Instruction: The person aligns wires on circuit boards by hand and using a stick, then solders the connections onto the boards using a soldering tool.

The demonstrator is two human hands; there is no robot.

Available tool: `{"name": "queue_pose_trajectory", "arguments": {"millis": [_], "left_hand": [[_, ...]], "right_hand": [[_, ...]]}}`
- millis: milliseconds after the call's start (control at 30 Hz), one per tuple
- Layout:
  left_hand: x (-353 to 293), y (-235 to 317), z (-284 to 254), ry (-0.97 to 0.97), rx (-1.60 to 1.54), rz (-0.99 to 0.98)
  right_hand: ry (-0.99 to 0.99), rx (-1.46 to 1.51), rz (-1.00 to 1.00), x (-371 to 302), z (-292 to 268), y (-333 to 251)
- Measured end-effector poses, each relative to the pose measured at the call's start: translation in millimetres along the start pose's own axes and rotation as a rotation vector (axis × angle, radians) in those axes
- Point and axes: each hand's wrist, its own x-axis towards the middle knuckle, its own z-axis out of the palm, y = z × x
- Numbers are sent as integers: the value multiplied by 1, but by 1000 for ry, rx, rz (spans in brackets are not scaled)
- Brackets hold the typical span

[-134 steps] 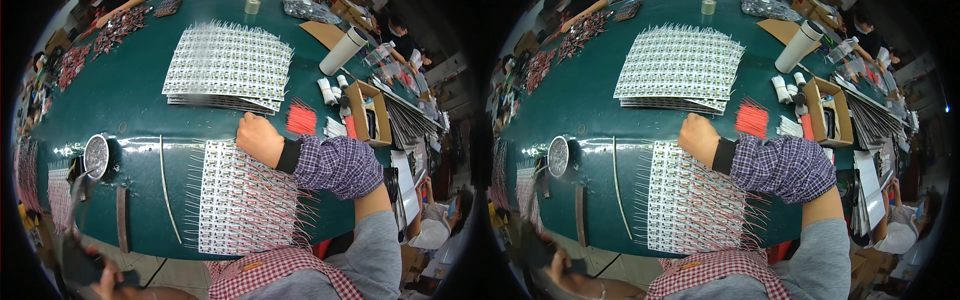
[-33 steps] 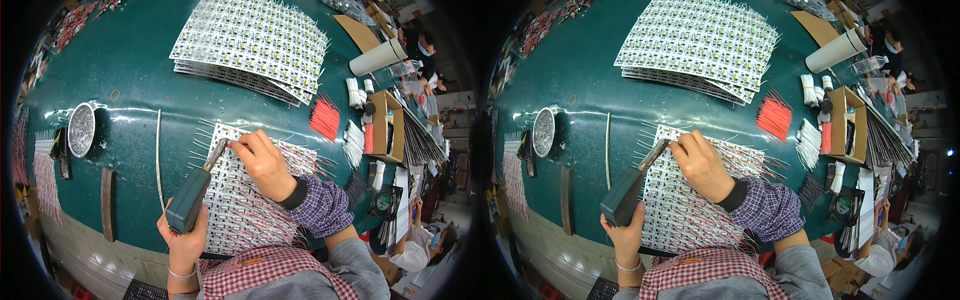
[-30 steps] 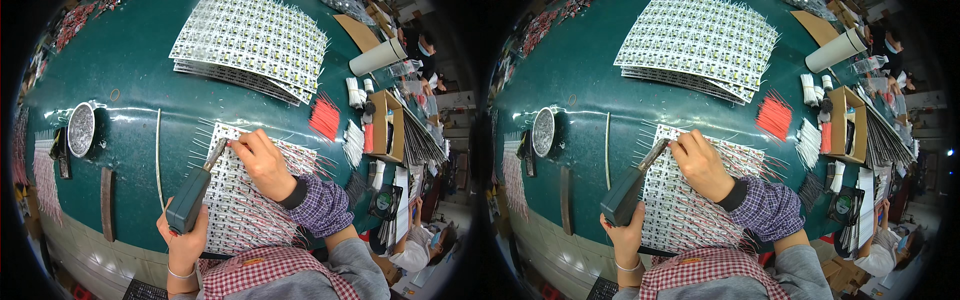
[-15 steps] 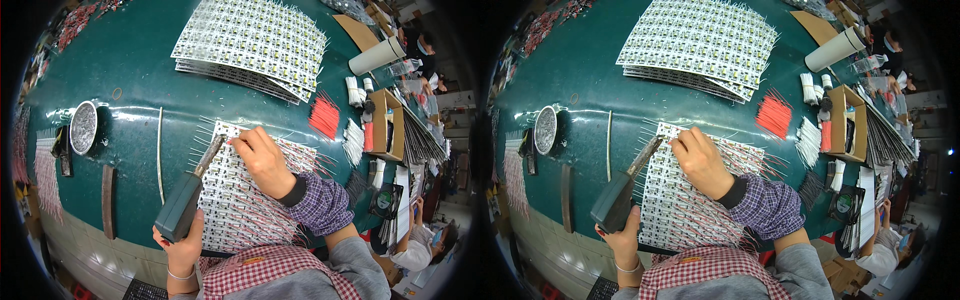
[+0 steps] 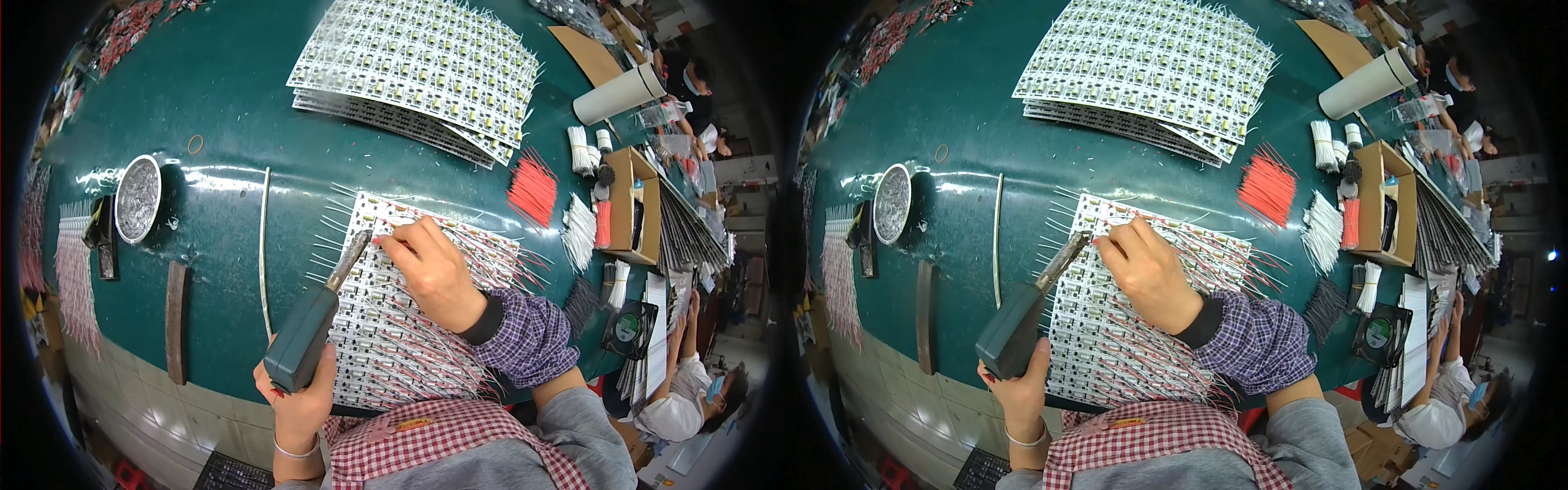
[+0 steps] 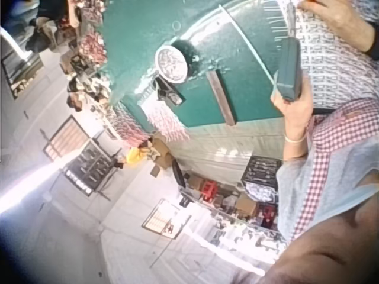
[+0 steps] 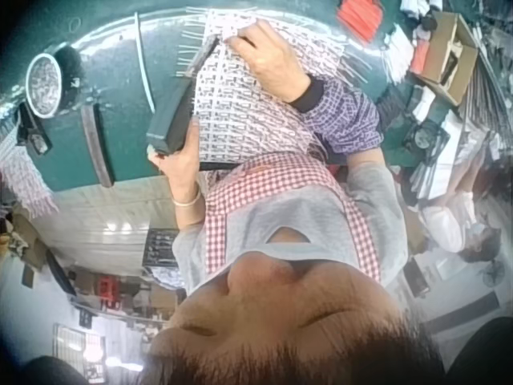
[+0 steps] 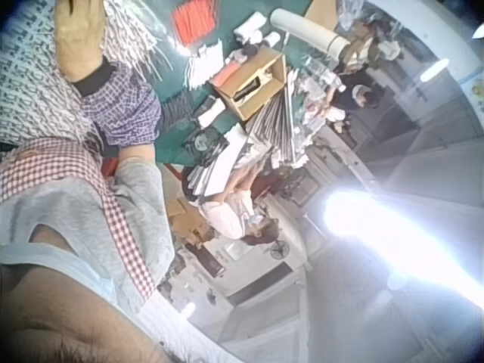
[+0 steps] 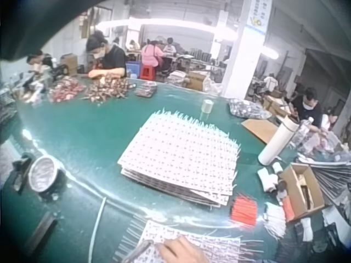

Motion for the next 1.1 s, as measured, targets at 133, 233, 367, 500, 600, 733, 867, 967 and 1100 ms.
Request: {"name": "queue_pose_trajectory", "arguments": {"millis": [133,233,367,500,600,733,867,967,1100], "left_hand": [[2,0,1,-20,32,-6],[3,0,2,-31,38,-8],[3,2,3,-46,27,-46],[3,2,1,-67,67,-29],[0,-1,-1,-52,78,-33],[-10,-5,-6,75,220,-25],[-15,-7,-14,42,121,-57],[-18,-9,-16,37,115,-57],[-22,-14,-18,70,154,-56]], "right_hand": [[-8,-7,1,0,0,-1],[-13,-5,2,0,0,-1],[-20,0,1,0,1,-1],[-28,-8,1,0,1,-1],[-22,-23,-8,0,1,-1],[-29,-15,3,-1,2,-1],[-21,-20,-4,-1,3,-2],[-9,-9,-12,0,3,-1],[39,-2,-40,-1,-1,-5]]}}
